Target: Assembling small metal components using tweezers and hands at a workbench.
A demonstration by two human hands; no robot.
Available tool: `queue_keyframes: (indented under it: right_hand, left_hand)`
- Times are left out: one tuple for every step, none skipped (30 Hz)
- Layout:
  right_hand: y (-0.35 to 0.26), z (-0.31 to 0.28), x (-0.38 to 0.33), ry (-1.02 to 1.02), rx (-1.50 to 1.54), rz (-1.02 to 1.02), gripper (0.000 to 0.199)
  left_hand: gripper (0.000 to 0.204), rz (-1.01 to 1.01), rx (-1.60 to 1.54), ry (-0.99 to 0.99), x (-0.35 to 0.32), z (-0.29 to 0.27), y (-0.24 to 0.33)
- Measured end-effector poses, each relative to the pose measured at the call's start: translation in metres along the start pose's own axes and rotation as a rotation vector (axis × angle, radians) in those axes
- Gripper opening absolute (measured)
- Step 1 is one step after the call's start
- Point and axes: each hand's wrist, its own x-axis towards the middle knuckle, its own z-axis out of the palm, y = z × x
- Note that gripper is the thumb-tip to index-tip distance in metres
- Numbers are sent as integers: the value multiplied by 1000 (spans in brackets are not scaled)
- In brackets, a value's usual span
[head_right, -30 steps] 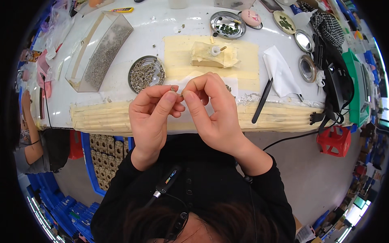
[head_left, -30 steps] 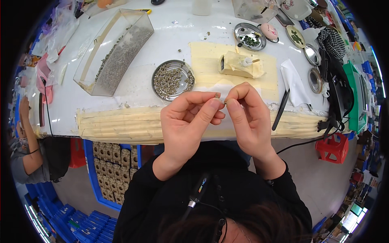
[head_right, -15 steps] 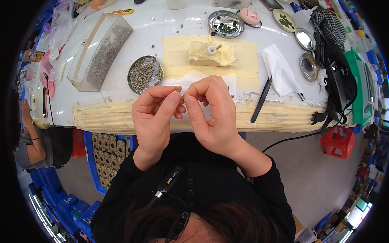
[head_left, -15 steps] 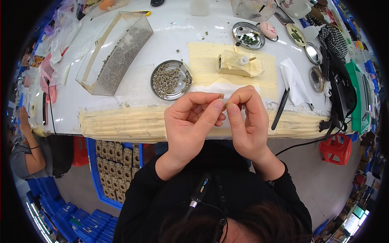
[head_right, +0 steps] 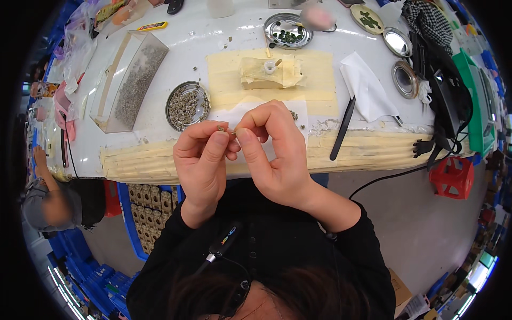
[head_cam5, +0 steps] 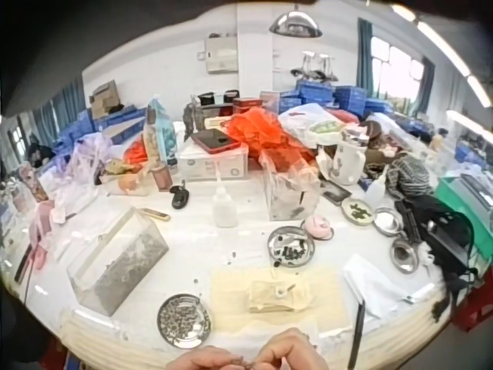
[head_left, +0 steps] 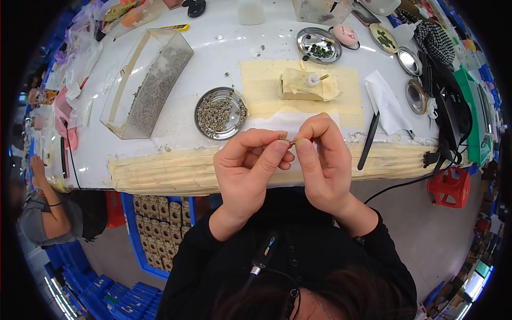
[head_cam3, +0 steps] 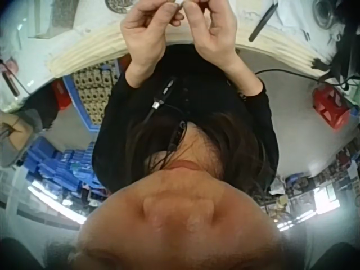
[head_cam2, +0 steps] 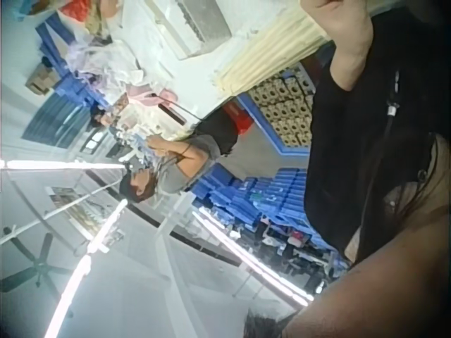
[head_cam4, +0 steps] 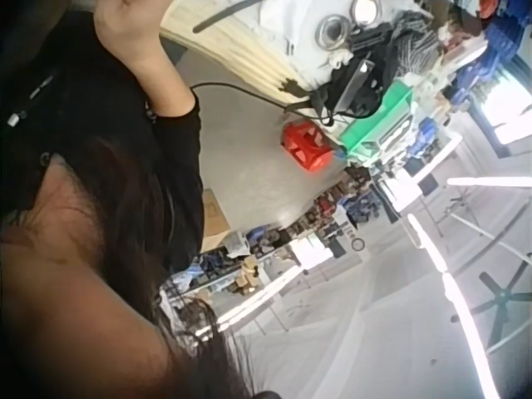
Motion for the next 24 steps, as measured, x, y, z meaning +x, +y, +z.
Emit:
queue_keyframes:
  right_hand:
    - [0,0,0,-2,-27,-21,4]
    - [0,0,1,-5,-52,-42,5]
    - [0,0,1,0,-73,-62,5]
    - [1,1,1,6,-94,-83,6]
    - [1,1,0,10,-116,-104,6]
    - [1,2,0,16,-118,-103,6]
    - [1,3,0,21,-120,-103,7]
    - [2,3,-1,25,-122,-103,7]
    - [2,3,-1,23,-128,-108,7]
    - [2,3,-1,21,-135,-114,7]
    - [2,3,-1,19,-142,-120,7]
    - [2,3,0,16,-149,-117,7]
    - [1,2,0,13,-155,-114,7]
    - [0,0,0,11,-163,-113,8]
    - [-1,-1,1,5,-169,-111,8]
    - [-2,-2,1,-1,-175,-108,9]
    - [-2,-3,2,-7,-181,-106,9]
    - [-3,-3,3,-8,-207,-117,11]
    - [-4,-4,4,-8,-233,-127,12]
    - [-4,-5,5,-8,-260,-137,14]
    - [-3,-6,5,-8,-292,-167,16]
    - [-2,-7,5,-7,-325,-197,17]
    - [-1,-7,5,-6,-356,-227,18]
    - [0,-8,5,-4,-363,-234,18]
  left_hand:
    - [14,7,3,4,0,1,0]
    - [14,14,7,10,0,1,0]
    - [14,21,10,15,0,1,0]
    - [14,21,21,15,0,1,-1]
    - [14,20,31,14,0,1,-1]
    - [14,18,40,14,-1,1,-1]
    - [14,9,40,13,0,1,-2]
    - [14,1,39,12,0,1,-2]
    - [14,-8,39,12,0,1,-2]
    - [14,-25,35,19,0,1,-2]
    - [13,-42,30,27,0,1,-1]
    - [13,-59,26,35,0,2,0]
    - [13,-60,18,40,0,2,1]
    - [13,-60,9,44,1,2,1]
    - [13,-59,0,47,1,2,2]
    - [13,-49,20,45,1,2,2]
    - [12,-39,39,43,1,1,2]
    - [12,-29,59,41,1,0,2]
    - [12,-23,74,43,1,0,2]
    - [13,-17,87,44,2,0,2]
    - [13,-11,101,44,2,0,2]
    - [13,-15,102,45,2,0,2]
    - [12,-19,105,46,2,0,2]
    - [12,-23,108,48,2,-1,2]
